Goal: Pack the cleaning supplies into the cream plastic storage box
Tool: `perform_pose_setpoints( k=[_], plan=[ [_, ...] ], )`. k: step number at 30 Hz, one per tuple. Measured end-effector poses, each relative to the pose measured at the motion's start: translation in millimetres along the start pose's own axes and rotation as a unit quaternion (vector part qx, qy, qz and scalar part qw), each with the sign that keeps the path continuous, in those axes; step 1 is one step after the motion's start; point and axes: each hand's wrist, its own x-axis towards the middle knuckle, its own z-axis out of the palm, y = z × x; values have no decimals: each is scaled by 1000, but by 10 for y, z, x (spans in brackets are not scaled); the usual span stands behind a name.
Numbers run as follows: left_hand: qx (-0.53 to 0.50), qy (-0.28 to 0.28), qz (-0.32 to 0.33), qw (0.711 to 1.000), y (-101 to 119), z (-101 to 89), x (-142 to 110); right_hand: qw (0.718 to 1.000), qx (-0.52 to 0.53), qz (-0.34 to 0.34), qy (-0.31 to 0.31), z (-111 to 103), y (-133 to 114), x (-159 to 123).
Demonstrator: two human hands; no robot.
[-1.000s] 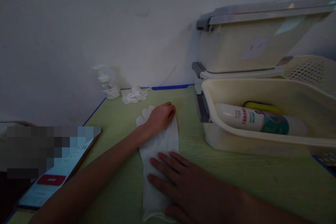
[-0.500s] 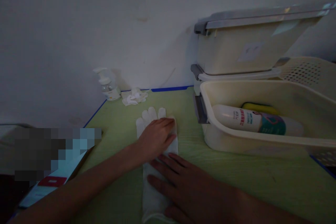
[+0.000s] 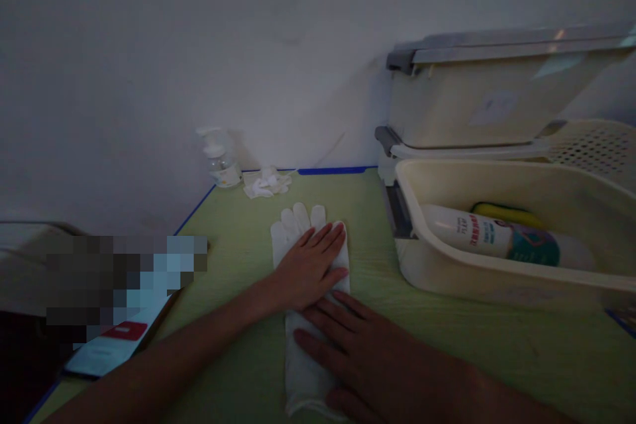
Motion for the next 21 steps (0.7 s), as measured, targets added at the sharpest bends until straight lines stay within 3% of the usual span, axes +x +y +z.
perform_pose_setpoints(
  k=[6, 11, 14, 17, 21],
  plan=[
    [-94, 38, 13, 995, -79, -126, -65, 999, -16, 15, -29, 0, 9, 15],
    [-75, 89, -13, 993, -261, -229, -236, 998, -30, 24, -54, -20, 7, 36],
    [-43, 64, -44, 996, -349, -167, -318, 997, -42, 11, -58, -57, 18, 28],
    [4, 24, -51, 998, -378, -76, -350, 995, -79, -45, -43, -62, 3, 31],
    [32, 16, -54, 998, -361, -38, -346, 980, -181, -85, 27, 62, -73, 62]
  ],
)
